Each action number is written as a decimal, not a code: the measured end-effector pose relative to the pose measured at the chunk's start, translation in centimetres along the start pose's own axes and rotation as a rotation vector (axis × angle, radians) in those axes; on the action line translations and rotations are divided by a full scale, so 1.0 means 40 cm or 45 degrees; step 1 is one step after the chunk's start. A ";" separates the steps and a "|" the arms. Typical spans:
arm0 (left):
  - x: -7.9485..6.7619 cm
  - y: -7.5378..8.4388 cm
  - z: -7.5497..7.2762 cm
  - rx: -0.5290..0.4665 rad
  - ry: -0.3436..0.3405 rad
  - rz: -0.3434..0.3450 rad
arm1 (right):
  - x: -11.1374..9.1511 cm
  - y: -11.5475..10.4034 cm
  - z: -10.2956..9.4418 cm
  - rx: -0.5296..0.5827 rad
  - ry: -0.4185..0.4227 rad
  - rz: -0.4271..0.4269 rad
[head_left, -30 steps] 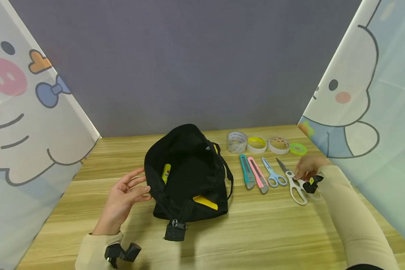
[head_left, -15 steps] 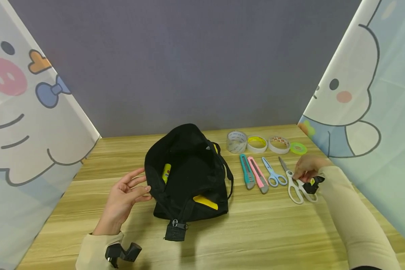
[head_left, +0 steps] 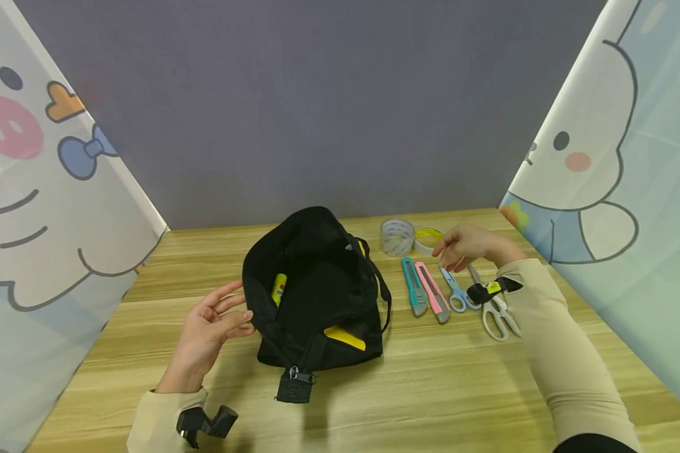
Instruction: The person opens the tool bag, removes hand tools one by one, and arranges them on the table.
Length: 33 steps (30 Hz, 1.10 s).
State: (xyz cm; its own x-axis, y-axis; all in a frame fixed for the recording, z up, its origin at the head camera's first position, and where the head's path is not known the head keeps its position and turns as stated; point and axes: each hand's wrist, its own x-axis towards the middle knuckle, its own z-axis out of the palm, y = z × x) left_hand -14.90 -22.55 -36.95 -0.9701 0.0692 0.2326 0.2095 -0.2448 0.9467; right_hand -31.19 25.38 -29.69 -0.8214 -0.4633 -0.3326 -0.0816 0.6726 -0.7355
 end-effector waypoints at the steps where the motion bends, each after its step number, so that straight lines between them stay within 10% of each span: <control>1: 0.001 0.000 0.000 0.001 0.002 -0.001 | 0.008 -0.020 0.009 0.014 0.002 -0.025; 19: -0.002 0.001 0.001 -0.017 0.001 0.015 | 0.142 -0.291 0.173 0.267 -0.149 -0.300; 33: -0.004 -0.005 -0.004 -0.044 0.019 0.019 | 0.303 -0.398 0.340 0.483 -0.194 -0.229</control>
State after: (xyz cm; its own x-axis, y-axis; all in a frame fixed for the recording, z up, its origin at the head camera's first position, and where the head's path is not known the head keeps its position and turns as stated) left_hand -14.80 -22.68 -37.21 -0.9687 0.0513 0.2428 0.2196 -0.2792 0.9348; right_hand -32.18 1.21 -30.05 -0.7183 -0.6524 -0.2419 0.0205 0.3276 -0.9446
